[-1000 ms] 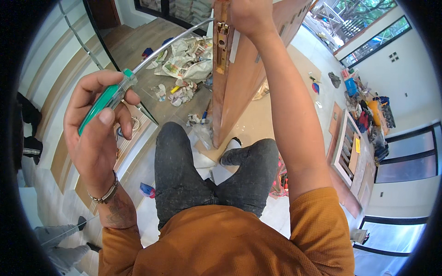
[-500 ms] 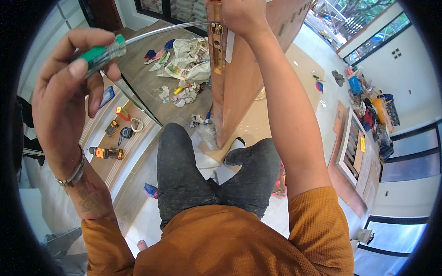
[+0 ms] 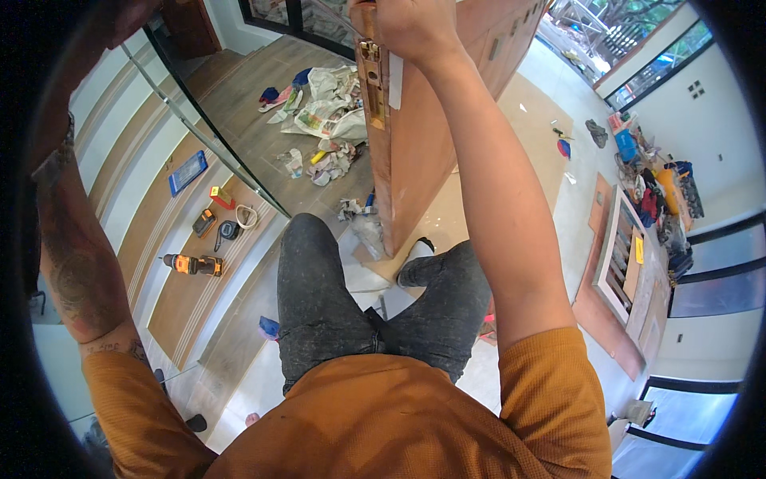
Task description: The person uses a power drill and a screwdriver to secure a strike plate and door hardware into the frame of a wooden door, then uses a hammer and chisel to widen a recessed area in the wood.
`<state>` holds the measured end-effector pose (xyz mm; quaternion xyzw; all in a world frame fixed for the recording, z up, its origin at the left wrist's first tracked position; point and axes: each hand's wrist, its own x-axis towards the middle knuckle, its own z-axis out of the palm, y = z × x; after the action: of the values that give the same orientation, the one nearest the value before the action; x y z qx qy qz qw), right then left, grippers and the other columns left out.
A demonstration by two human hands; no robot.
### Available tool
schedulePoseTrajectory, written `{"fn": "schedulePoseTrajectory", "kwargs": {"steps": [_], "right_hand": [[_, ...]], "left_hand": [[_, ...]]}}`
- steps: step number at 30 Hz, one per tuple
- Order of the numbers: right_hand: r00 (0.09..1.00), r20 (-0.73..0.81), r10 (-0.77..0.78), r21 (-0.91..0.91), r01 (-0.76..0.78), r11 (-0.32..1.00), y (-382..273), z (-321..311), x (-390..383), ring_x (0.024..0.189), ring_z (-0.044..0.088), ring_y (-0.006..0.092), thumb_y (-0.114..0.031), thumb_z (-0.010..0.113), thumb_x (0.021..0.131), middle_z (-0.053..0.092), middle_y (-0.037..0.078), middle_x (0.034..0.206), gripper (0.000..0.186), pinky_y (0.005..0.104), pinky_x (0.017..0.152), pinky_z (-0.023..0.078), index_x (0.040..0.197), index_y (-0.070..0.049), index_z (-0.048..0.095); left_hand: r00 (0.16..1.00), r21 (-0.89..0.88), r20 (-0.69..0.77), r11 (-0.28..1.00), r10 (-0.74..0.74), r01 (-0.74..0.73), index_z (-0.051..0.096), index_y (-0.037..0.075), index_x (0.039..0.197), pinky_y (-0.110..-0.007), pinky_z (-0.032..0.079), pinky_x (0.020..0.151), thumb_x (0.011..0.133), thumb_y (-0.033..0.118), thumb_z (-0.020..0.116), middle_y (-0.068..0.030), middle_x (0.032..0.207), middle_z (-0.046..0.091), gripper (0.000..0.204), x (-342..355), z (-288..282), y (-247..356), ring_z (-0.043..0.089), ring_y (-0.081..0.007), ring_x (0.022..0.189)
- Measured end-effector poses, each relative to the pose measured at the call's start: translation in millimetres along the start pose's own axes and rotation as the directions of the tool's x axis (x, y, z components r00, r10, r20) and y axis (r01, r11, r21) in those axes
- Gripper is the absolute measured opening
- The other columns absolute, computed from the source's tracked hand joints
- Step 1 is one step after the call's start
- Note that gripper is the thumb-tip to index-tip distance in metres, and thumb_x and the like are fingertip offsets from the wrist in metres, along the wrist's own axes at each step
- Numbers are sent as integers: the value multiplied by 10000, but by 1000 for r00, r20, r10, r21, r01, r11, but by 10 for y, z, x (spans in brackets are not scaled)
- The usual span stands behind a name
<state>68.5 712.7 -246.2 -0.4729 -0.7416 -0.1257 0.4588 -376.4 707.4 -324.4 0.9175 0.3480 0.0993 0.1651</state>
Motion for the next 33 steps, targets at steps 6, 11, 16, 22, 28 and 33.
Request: {"fn": "schedulePoseTrajectory", "kwargs": {"steps": [6,11,16,22,28,33], "right_hand": [[995,-71,-66,-75,61,995,-39,-8,54,553,583,324,-325,289,1089,561,139,570,612,406,589,457,647,-20,582],[989,-81,127,154,-114,981,-190,-76,107,549,542,312,-406,232,1087,508,119,547,684,388,588,429,634,-18,566],[991,-37,129,-26,-130,991,91,-107,5,549,527,307,-436,200,1086,503,103,538,712,391,590,411,617,-15,533],[976,-193,99,7,-100,995,32,3,17,550,517,295,-462,188,1080,508,108,554,732,392,583,395,620,-5,527],[927,-71,368,343,-324,882,96,-9,-33,618,584,193,-569,231,1049,586,89,588,801,331,603,438,664,6,634],[959,-67,276,255,-251,934,109,-60,-20,578,579,199,-569,237,1047,606,81,584,801,332,590,444,655,-9,653]], "left_hand": [[930,180,62,920,-363,347,604,-6,998,-346,458,578,880,179,548,-127,819,626,227,-3958,3705,-1603,571,-217,652],[894,364,19,836,-448,411,601,2,952,-377,465,590,859,111,549,-126,802,621,152,-6549,4806,-2043,580,-242,666],[929,385,37,863,-369,327,597,12,900,-411,473,603,836,36,550,-126,783,615,83,-7147,5951,-1889,591,-270,683],[823,299,92,804,-560,514,545,-2,917,-538,464,752,846,218,573,-183,851,594,232,-7109,5954,-1804,582,-404,865],[866,365,-23,802,-500,473,540,-6,918,-520,470,734,839,148,550,-178,844,592,174,-7156,5947,-1778,586,-384,840],[827,324,99,804,-553,499,530,3,896,-511,470,726,828,115,543,-171,828,575,131,-7027,5906,-1829,580,-377,823]]}}
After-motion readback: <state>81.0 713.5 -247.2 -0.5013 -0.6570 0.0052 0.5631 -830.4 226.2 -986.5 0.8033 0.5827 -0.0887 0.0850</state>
